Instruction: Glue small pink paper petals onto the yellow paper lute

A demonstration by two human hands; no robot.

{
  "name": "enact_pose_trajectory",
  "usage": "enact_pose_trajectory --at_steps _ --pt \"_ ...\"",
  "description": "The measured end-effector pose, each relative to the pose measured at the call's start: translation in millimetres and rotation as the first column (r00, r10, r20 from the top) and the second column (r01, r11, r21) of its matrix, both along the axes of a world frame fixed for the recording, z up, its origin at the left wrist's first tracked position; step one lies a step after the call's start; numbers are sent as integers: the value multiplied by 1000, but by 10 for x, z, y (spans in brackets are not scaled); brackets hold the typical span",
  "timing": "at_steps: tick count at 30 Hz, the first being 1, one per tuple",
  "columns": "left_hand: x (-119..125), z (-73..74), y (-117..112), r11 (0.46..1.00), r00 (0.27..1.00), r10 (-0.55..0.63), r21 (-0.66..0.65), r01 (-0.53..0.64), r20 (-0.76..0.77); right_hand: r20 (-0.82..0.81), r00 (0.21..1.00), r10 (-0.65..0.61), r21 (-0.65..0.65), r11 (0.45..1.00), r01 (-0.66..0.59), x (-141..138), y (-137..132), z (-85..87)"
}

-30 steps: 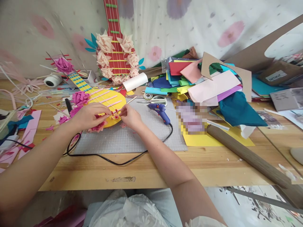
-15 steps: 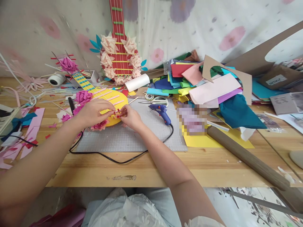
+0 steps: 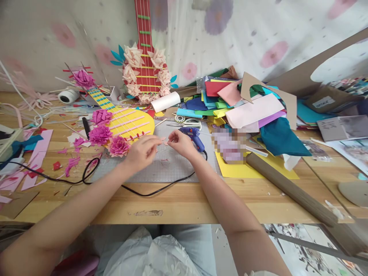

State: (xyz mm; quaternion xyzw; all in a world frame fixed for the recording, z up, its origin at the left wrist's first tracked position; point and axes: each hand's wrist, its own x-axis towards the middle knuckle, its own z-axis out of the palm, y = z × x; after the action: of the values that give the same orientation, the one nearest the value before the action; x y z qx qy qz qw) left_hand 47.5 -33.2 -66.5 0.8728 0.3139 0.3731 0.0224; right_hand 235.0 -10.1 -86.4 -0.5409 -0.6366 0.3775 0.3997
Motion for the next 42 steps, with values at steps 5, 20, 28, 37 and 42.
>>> enact_pose_trajectory --at_steps 5,20,28,37,42 --pt "80 -281 -215 999 994 -43 3 43 -97 8 999 36 45 998 -36 -72 -56 -59" --pt "-455 294 330 880 882 455 -93 -466 -121 -35 997 76 -30 997 -77 -782 33 13" --pt "-442 390 363 908 920 362 -168 -385 -152 -31 999 27 -34 999 -28 -800 74 9" --pt "-470 493 472 923 946 73 -339 -184 -315 -236 971 41 -139 987 -76 -804 78 -25" --pt "-474 556 596 933 926 11 -330 -146 -376 -235 969 69 -95 991 -93 -775 56 11"
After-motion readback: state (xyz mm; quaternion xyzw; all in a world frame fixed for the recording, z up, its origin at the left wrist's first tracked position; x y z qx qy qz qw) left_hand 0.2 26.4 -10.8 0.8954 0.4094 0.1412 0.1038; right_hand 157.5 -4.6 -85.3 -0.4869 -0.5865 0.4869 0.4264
